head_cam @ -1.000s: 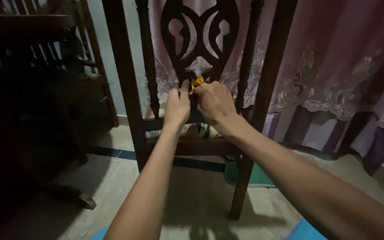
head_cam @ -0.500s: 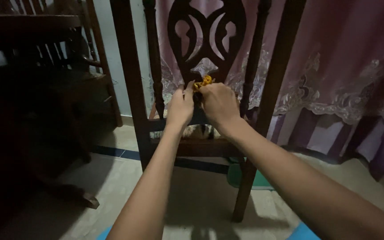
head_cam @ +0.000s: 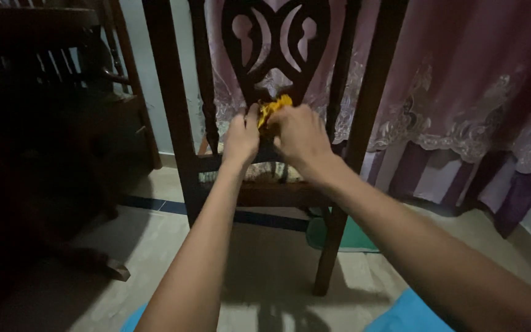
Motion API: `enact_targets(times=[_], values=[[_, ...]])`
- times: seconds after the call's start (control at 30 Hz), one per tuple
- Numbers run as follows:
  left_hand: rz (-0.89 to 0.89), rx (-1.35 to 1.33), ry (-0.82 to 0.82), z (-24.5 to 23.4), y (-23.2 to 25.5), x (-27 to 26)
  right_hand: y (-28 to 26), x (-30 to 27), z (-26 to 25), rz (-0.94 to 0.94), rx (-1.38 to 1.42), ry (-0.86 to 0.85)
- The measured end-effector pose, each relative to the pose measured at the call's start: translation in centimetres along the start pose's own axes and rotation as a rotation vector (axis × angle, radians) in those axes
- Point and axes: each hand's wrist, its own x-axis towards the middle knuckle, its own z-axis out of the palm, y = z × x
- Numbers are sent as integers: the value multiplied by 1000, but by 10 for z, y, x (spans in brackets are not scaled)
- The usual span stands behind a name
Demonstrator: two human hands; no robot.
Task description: The person wipes a wooden chair back and legs with a yellow cloth, then wipes the surface of a round wooden dining table, and finally wipes another wooden chair. The person uses only the cloth to clean the furniture surfaces.
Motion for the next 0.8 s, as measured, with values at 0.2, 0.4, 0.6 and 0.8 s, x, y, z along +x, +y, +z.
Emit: enact_targets(times=[0.2, 0.4, 0.6, 0.8], values=[[-149, 132, -17, 3, -1, 1, 10, 20, 19, -200, -172, 224], [-20, 35, -2, -5, 10, -6, 9, 16, 18, -211, -176, 260], [99, 40, 57, 6, -13, -1, -1, -11, -1, -338, -189, 215], [169, 19, -90, -4, -26, 3, -2, 18, -8, -477, -69, 312]])
